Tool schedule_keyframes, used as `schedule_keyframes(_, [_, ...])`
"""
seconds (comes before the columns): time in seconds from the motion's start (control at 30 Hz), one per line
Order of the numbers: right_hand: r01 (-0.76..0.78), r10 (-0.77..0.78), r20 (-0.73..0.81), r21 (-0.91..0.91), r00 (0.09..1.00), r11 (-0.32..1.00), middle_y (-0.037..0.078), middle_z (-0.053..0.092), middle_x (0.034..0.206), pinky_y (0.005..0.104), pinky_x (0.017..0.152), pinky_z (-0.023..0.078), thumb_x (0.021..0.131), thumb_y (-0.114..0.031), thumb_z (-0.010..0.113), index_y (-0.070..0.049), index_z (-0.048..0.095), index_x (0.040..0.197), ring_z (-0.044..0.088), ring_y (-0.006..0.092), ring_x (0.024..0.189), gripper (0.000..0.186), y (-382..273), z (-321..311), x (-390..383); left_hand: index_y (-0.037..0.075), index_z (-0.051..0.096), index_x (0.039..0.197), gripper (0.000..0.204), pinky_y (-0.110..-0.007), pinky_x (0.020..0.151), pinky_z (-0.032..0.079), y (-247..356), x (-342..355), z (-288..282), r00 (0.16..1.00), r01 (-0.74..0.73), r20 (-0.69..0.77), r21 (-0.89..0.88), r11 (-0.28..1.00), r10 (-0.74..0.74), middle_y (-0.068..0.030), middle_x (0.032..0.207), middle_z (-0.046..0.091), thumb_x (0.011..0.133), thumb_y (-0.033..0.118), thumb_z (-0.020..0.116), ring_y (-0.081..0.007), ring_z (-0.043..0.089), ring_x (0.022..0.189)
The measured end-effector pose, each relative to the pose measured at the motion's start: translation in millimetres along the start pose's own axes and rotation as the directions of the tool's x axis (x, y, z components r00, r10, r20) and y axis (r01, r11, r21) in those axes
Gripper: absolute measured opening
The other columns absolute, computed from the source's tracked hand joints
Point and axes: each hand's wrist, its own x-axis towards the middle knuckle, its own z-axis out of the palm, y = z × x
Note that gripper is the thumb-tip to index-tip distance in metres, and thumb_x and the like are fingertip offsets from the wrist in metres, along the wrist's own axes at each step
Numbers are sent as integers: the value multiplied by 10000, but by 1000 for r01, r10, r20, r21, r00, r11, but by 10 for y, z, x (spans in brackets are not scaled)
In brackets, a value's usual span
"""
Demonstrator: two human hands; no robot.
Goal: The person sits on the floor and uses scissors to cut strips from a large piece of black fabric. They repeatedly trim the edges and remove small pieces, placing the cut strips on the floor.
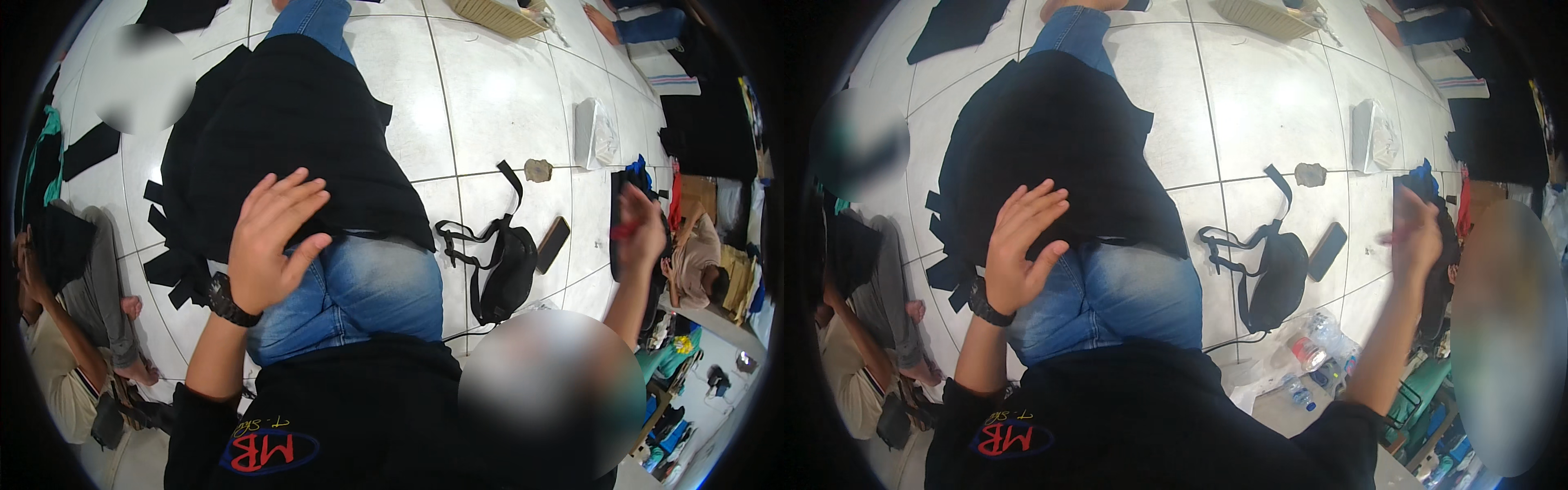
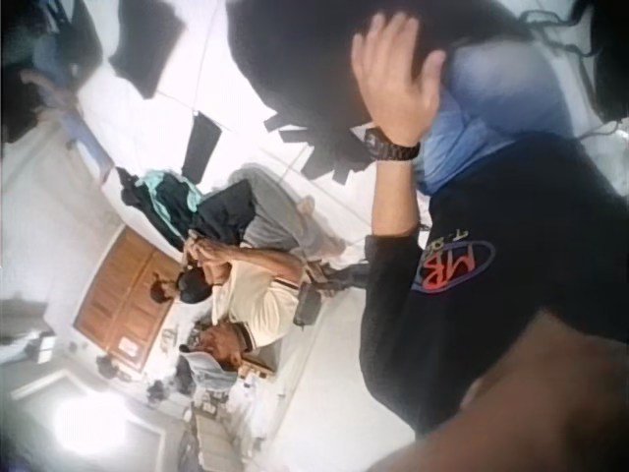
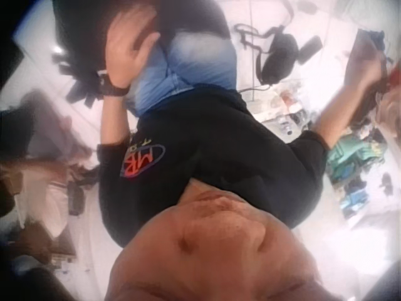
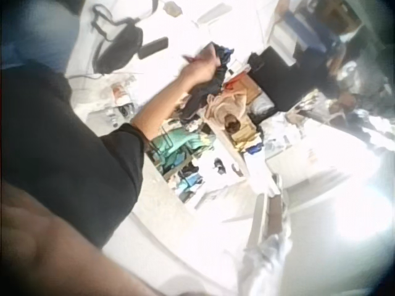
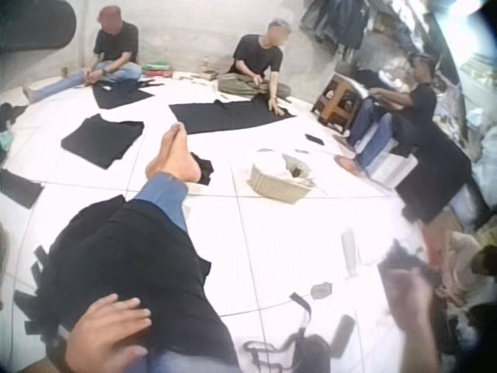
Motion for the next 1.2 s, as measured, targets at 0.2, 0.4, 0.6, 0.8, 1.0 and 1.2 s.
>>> schedule_keyframes(0.2, [-464,-29,857,306,514,831,157,209,1677,346,1204,220,1056,-550,372,102,155,1577,341,201,1455,863,130,2863,-2371,16,701,1220,516,-499,1112,395,437,243,12,967,5,-249,-190,982,-53,-171,1352,638,767,219,840,-412,487,1381])
schedule_keyframes(0.4, [-681,-10,959,210,285,702,200,163,1681,405,1257,165,1097,-387,378,89,238,1562,159,293,1561,680,286,3428,-2920,69,751,849,118,-464,1065,419,122,-296,-292,914,206,-361,21,978,-185,-98,1231,687,744,67,806,-371,517,1348])
schedule_keyframes(0.6, [-458,98,992,-54,74,887,306,584,1363,431,1094,470,1086,-376,435,137,639,1227,600,345,1266,570,282,3546,-2881,55,743,842,84,-442,982,489,-146,-1667,-645,690,575,-485,-83,814,-537,-74,1036,725,782,53,802,-355,624,1205])
schedule_keyframes(0.8, [-401,105,970,-9,217,916,323,669,1177,426,899,587,1082,-470,374,128,522,1324,726,378,1007,662,491,3388,-2558,55,765,844,129,-422,927,527,-376,-4341,-406,167,985,-536,130,115,-828,-116,989,751,779,152,818,-308,684,1062])
schedule_keyframes(1.0, [-251,160,902,-60,401,966,245,688,1109,255,535,558,1093,-480,323,72,523,1343,721,217,665,638,540,3260,-2214,220,807,1065,266,-449,1003,508,87,-5656,-70,-492,819,-264,183,-544,-830,-62,1202,720,845,362,755,-288,650,1150])
schedule_keyframes(1.2, [-121,138,880,-92,455,988,104,641,865,178,396,278,1074,-444,442,41,590,1289,405,54,433,551,577,3119,-1831,227,790,1086,258,-541,1108,390,82,-5732,-222,-489,775,-379,224,-591,-785,-81,1490,512,863,349,747,-356,386,1419])
